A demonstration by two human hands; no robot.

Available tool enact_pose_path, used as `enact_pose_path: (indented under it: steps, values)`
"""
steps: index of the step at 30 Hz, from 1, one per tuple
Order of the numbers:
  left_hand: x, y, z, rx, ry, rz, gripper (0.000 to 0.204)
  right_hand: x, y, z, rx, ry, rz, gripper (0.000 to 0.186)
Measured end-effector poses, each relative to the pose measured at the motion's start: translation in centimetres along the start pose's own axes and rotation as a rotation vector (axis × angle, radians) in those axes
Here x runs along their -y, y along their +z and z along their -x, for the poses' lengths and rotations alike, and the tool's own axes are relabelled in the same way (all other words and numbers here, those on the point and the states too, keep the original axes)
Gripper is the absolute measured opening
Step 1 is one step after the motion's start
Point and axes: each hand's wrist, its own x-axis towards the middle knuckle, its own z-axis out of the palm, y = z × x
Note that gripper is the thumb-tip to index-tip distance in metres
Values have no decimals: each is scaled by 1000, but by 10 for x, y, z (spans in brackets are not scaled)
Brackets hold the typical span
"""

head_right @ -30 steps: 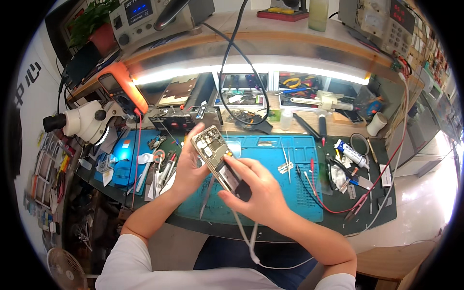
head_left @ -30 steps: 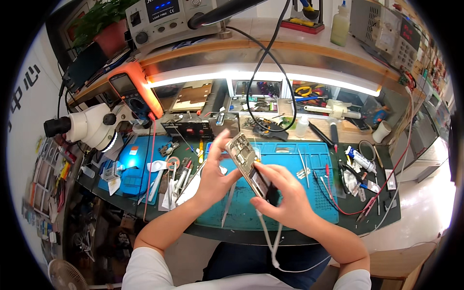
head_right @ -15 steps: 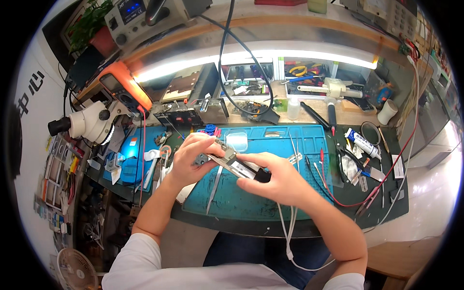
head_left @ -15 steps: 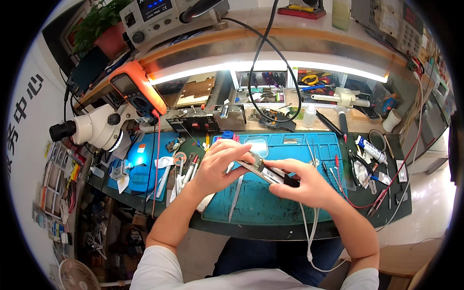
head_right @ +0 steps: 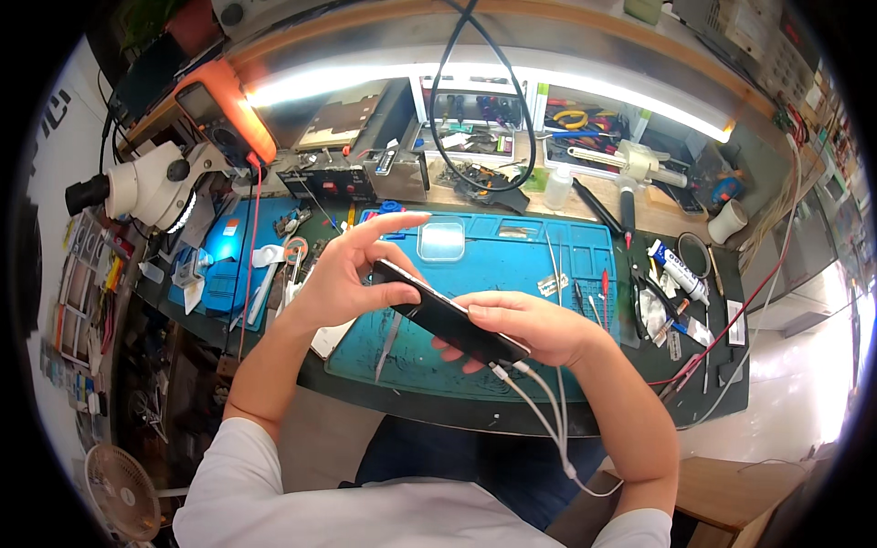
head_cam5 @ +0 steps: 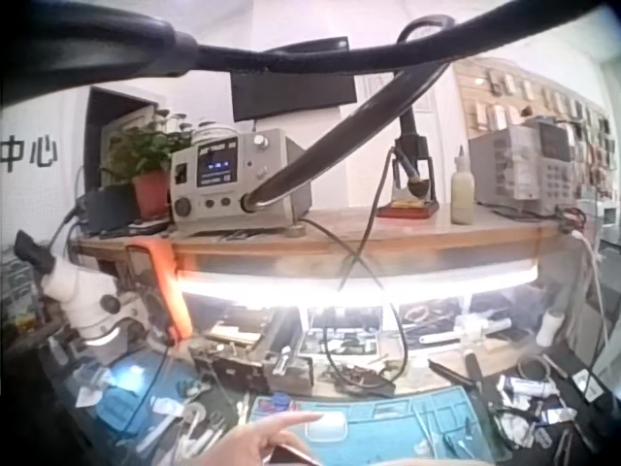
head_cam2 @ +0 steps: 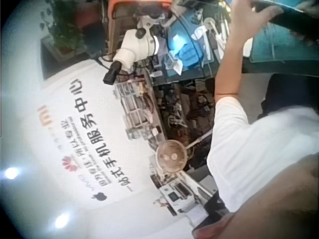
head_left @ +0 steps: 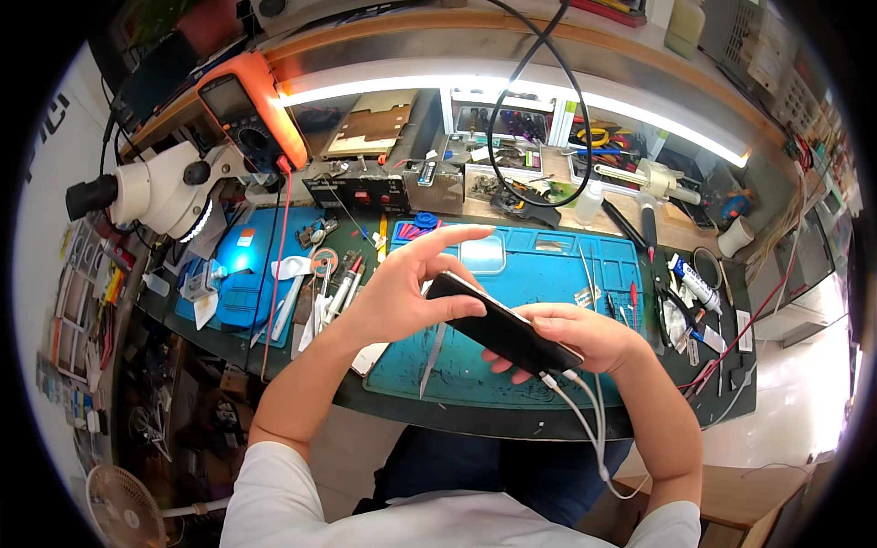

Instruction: The person disassembles a smartphone, removes the back cover, and manipulates internal components including the battery and ribbon cables. They repeatedly connect and disconnect a charging cable, inspect the screen, and use a microscope to examine the motherboard.

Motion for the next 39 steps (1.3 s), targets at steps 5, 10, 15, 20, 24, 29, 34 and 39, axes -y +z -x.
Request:
enact_pose_path:
  steps: [5, 10, 15, 20, 24, 29, 34, 39]
  values:
    - [4, 7, 0, -43, -82, 159, 74, -11, 12, -8, 13, 29, -120, 68]
    - [0, 5, 2, -16, -119, 148, 73, -7, 26, -14, -38, 111, -210, 66]
    - [2, 7, 3, 5, -117, 160, 70, -8, 27, -17, -66, 131, -248, 64]
    - [3, 8, 2, 8, -98, 132, 72, -10, 24, -16, -54, 139, -287, 57]
    - [5, 9, 2, -1, -91, 158, 72, -11, 26, -16, -74, 118, -318, 55]
    - [1, 8, 2, -3, -123, 186, 72, -3, 32, -17, -121, 157, -286, 54]
    - [5, 7, 1, 9, -165, 222, 65, -5, 30, -18, -141, 162, -213, 67]
    - [7, 8, 0, 20, -166, 250, 64, -6, 28, -19, -131, 153, -251, 66]
